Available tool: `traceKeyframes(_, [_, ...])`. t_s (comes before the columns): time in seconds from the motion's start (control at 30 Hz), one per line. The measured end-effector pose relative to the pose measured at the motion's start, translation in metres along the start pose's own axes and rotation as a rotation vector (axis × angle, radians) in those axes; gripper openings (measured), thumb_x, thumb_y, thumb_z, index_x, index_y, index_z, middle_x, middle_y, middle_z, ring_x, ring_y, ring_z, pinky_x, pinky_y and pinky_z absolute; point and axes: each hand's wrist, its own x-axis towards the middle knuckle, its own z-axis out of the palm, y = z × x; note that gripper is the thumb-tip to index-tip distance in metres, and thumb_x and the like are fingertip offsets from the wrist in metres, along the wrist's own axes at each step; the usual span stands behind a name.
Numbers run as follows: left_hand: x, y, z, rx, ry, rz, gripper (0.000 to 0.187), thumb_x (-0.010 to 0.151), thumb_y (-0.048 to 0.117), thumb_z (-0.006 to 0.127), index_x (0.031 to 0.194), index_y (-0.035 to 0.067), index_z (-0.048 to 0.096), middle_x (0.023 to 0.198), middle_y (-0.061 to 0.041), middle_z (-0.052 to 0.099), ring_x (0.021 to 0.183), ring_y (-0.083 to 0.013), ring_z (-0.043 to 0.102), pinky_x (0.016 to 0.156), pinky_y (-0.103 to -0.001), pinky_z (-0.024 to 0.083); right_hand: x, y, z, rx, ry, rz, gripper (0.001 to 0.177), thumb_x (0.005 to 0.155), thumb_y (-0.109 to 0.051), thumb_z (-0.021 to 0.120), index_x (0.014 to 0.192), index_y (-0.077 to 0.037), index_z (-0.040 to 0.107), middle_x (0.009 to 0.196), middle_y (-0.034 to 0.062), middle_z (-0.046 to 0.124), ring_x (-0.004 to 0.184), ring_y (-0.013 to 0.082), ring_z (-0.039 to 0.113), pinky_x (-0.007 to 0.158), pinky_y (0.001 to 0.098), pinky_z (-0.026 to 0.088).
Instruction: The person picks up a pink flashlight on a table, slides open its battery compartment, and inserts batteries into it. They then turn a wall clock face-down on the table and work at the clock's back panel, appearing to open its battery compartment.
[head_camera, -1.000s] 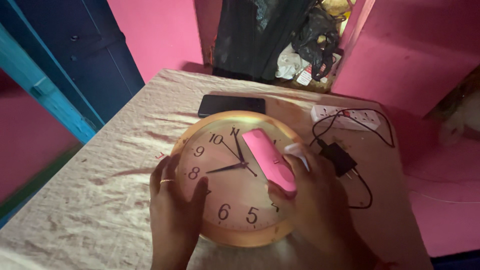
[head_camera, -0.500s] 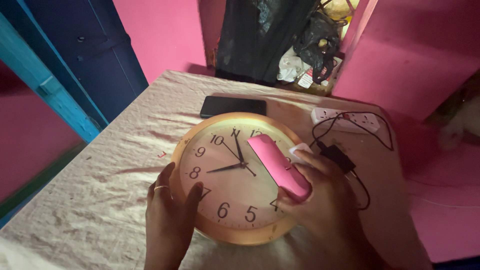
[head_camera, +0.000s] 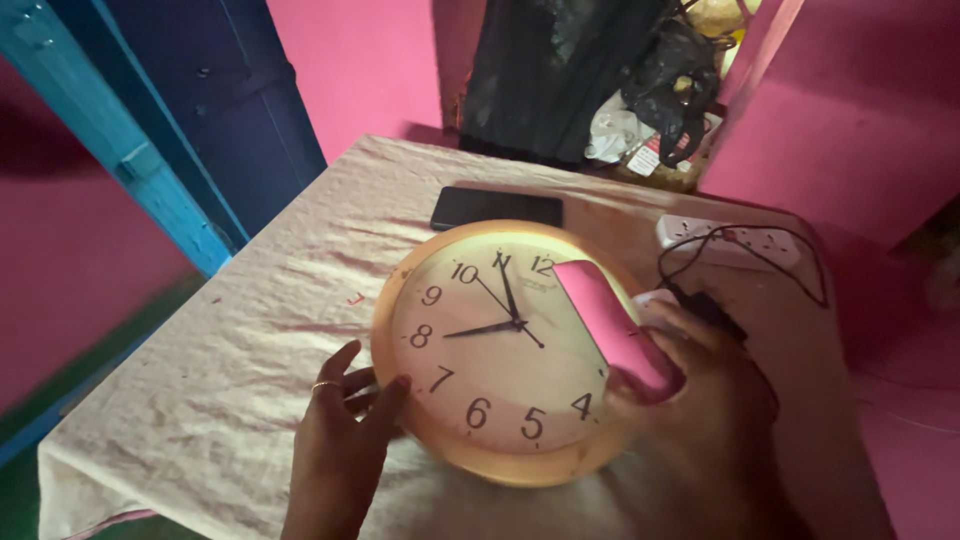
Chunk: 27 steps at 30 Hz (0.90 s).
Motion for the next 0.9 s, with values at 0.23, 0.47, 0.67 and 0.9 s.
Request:
traceKeyframes(0.23, [-0.014, 0.002, 0.011, 0.513, 0.348, 0.604, 0.059, 0.084, 0.029, 0.08, 0.136, 0.009, 0.06, 0.125, -0.017, 0.064, 0.113, -0.0306, 0.066, 0.094, -0.047, 0.054, 0.008, -0.016, -0.004, -0.27, 0.068, -0.149, 0.051, 0.058, -0.024, 0.088, 0.103, -0.007, 0.076, 0.127, 0.0139, 0.071, 0.118, 0.0321, 0.063, 0.097, 0.042, 0.051])
traceKeyframes(0.47, [-0.042, 0.022, 0.073, -0.455, -0.297, -0.007, 0.046, 0.091, 0.029, 0.063, 0.134, 0.012, 0.065, 0.107, -0.006, 0.073, 0.091, -0.0144, 0.068, 0.075, -0.029, 0.055, 0.0, -0.063, -0.006, 0.12, -0.068, 0.233, 0.061, 0.065, -0.015, 0.085, 0.124, -0.008, 0.07, 0.107, 0.0146, 0.077, 0.094, 0.0193, 0.078, 0.082, 0.0325, 0.059])
traceKeyframes(0.67, [-0.031, 0.022, 0.098, -0.75, -0.401, -0.126, 0.041, 0.104, 0.027, 0.063, 0.138, 0.008, 0.053, 0.093, -0.017, 0.065, 0.074, -0.0242, 0.057, 0.06, -0.036, 0.045, -0.009, -0.066, 0.007, 0.306, -0.109, 0.087, 0.062, 0.076, -0.02, 0.082, 0.135, -0.01, 0.068, 0.112, 0.0117, 0.078, 0.101, 0.0178, 0.077, 0.083, 0.0283, 0.06])
traceKeyframes(0.9, [-0.017, 0.04, 0.094, -0.601, -0.414, -0.14, 0.04, 0.095, 0.029, 0.066, 0.131, 0.012, 0.063, 0.099, -0.009, 0.075, 0.079, -0.0137, 0.068, 0.067, -0.03, 0.055, 0.005, 0.0, 0.026, 0.583, -0.325, -0.107, 0.04, 0.1, -0.025, 0.063, 0.132, -0.002, 0.065, 0.143, 0.0179, 0.062, 0.125, 0.0256, 0.07, 0.096, 0.0356, 0.058])
